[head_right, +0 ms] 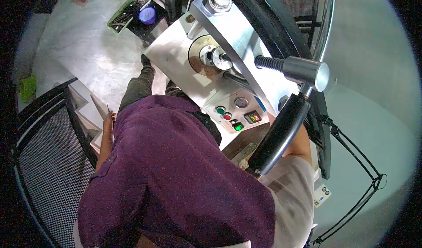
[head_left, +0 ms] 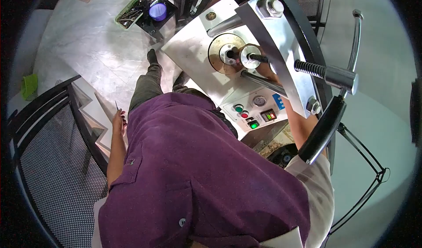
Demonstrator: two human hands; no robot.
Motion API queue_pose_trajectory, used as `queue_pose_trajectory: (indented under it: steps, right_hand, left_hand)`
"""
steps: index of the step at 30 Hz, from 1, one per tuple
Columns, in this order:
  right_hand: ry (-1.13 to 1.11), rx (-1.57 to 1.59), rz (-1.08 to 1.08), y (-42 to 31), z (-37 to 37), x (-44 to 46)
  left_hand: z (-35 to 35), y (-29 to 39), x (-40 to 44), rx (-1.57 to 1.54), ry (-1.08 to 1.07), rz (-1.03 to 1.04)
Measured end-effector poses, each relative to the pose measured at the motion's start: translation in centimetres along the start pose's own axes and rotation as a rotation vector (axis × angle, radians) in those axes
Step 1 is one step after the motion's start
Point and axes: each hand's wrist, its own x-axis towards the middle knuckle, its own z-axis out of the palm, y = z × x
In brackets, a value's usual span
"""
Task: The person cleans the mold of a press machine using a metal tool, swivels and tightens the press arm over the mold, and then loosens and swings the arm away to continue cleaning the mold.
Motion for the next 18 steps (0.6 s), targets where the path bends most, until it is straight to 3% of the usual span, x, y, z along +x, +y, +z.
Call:
queue_pose_trajectory:
  steps: [11, 15, 16, 18]
  right_hand:
    - [0.021, 0.043, 0.033, 0.2, 0.1, 0.4]
    - [0.045, 0.078, 0.053, 0.1, -0.3, -0.1]
    - [0.047, 0.094, 0.062, 0.1, -0.4, 0.1]
    - [0.065, 0.13, 0.092, -0.2, -1.0, -0.3]
  left_hand:
    - [-0.4, -0.8, 1.7, -0.029, 0.012, -0.007]
    - [-0.6, -1.0, 3.7, -0.002, -0.009, 0.031]
    - [0.0, 0.6, 1.0, 0.085, -0.021, 0.144]
    - [-1.4, -0.5, 4.9, 0.048, -0.065, 0.102]
